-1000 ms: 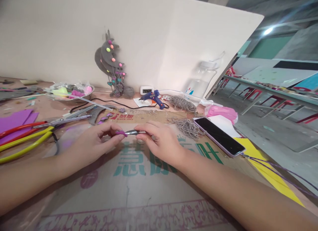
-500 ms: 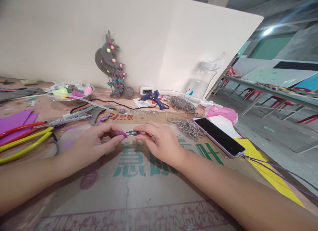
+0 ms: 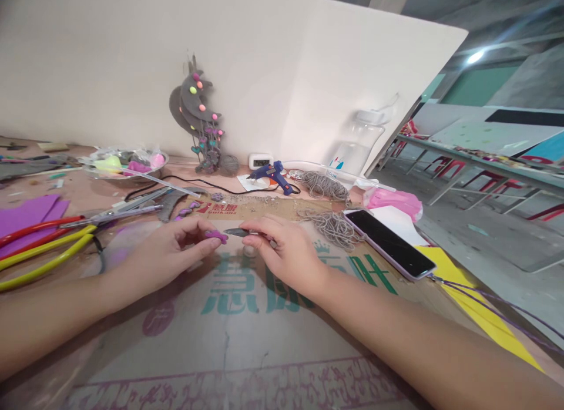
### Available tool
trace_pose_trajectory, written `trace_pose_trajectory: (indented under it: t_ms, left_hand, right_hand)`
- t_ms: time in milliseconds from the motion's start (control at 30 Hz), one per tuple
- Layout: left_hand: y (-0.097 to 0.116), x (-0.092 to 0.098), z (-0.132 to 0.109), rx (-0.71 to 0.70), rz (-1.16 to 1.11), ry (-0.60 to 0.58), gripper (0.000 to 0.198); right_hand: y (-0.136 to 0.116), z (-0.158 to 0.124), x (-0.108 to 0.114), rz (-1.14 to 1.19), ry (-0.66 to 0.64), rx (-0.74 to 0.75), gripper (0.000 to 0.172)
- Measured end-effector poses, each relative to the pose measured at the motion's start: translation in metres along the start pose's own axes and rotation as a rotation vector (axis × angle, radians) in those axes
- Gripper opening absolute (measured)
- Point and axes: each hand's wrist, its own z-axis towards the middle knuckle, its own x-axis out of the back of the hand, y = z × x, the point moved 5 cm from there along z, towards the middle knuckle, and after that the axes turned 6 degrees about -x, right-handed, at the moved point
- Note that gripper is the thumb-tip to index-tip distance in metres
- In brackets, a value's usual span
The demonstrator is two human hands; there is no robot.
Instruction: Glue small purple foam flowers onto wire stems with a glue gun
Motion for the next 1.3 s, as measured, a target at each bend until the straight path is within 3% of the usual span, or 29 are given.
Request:
trace_pose_trajectory:
  t_ms: [667, 933, 1100, 1300]
  left_hand:
    - [-0.005, 0.002, 0.002, 0.047, -0.036, 0.042, 0.023]
    - [0.002, 0.002, 0.001, 0.007, 0.027, -0.014, 0.025]
    - [0.004, 0.003, 0.0, -0.077, 0.118, 0.022, 0.026]
    - [0.009, 0.001, -0.005, -0.261, 0.262, 0.028, 0.028]
  right_hand:
    - [-0.003, -0.002, 0.0, -0.058, 0.014, -0.023, 0.023]
    - [-0.003, -0.006, -0.006, 0.018, -0.083, -0.093, 0.029]
    - [-0.002, -0.003, -0.009, 0.136, -0.106, -0.266, 0.02]
    - [0.001, -0.003, -0.02, 0.386, -0.262, -0.461, 0.035]
